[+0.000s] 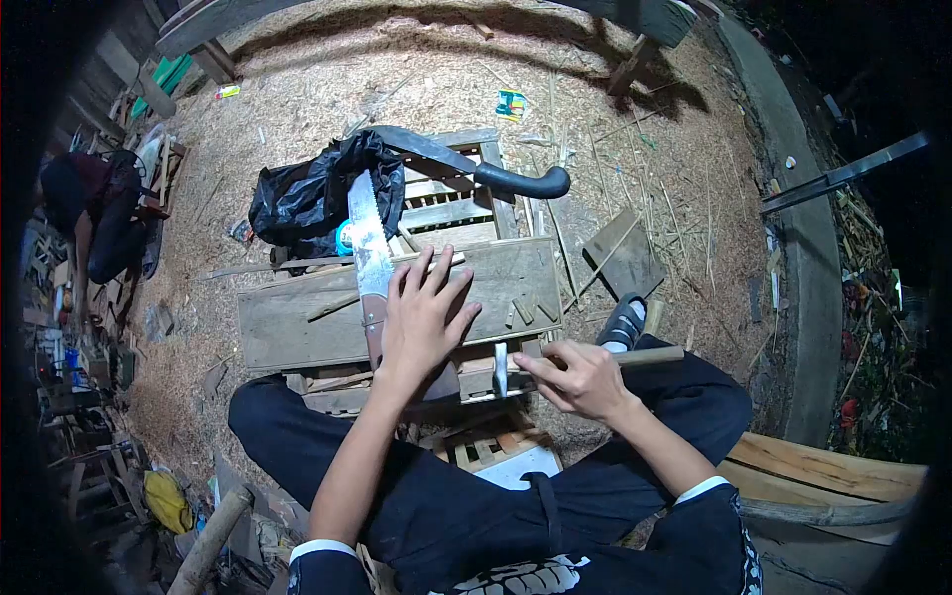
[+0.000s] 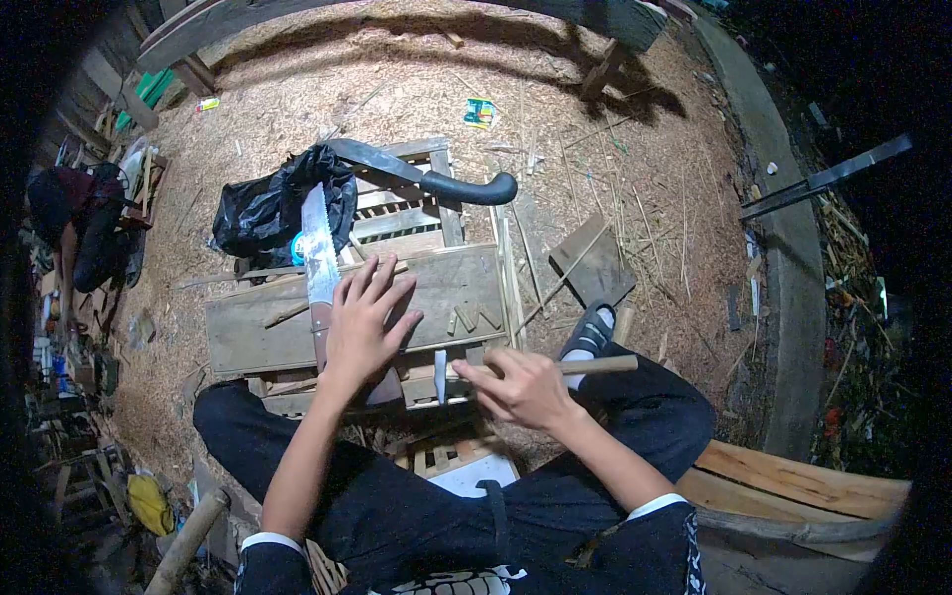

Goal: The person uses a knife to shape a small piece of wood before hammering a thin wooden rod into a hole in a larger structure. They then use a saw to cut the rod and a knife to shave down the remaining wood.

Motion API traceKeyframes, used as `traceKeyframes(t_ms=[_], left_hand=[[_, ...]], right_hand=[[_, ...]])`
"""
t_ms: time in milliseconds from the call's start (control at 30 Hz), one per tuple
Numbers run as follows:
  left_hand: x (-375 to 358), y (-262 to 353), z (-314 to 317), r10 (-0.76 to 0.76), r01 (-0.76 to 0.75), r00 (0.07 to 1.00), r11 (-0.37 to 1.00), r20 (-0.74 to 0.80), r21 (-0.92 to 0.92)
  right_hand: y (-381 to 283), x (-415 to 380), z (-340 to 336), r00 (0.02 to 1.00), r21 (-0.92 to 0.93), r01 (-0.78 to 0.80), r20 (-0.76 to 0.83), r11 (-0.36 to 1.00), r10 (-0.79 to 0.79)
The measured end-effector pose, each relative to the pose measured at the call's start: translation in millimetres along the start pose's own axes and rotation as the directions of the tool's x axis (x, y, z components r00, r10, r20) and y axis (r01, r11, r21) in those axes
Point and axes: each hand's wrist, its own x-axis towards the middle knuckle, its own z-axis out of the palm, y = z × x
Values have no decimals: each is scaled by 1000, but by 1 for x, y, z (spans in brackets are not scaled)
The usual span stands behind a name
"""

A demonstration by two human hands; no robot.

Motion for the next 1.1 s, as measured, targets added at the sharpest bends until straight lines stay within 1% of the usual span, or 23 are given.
traceKeyframes(t_ms=[100,133,200,267,300,333,400,500,533,600,733,967,1067,1100], left_hand=[[-2,1,2,14,-14,1000,1000,6,-11],[0,-1,1,17,-16,1000,1000,4,-12],[-2,3,-3,38,-38,999,999,-19,-32],[-4,12,-5,117,-116,993,985,2,-126],[-5,21,-1,125,-128,992,977,-27,-168],[-7,24,6,146,-147,989,970,-16,-191],[-7,30,12,111,-108,994,979,10,-171],[-4,32,13,95,-92,995,977,4,-194],[-3,34,14,96,-93,995,977,5,-191],[-2,38,16,46,-47,999,978,-9,-205],[-1,38,19,58,-58,998,976,-8,-208],[-1,34,16,82,-73,996,979,41,-192],[-1,33,13,87,-76,995,975,44,-209],[-1,32,11,97,-84,994,969,45,-233]], right_hand=[[3,4,7,994,57,-94,-47,994,97],[4,5,3,994,56,-95,-49,994,97],[4,5,-7,996,-5,-29,-90,1000,29],[5,-2,-5,993,3,-11,-117,1000,11],[5,-6,-4,993,23,-12,-120,1000,15],[6,-10,-3,992,44,-13,-122,999,19],[9,-17,-6,990,25,-14,-140,1000,17],[13,-18,-15,964,26,-25,-265,999,31],[15,-19,-15,963,28,-24,-268,999,31],[19,-23,-15,949,26,-90,-301,996,93],[20,-24,-16,949,17,-98,-299,995,98],[19,-20,-11,952,23,-93,-289,995,96],[16,-13,-10,960,51,-113,-251,992,122],[15,-12,-8,961,112,-144,-221,983,166]])
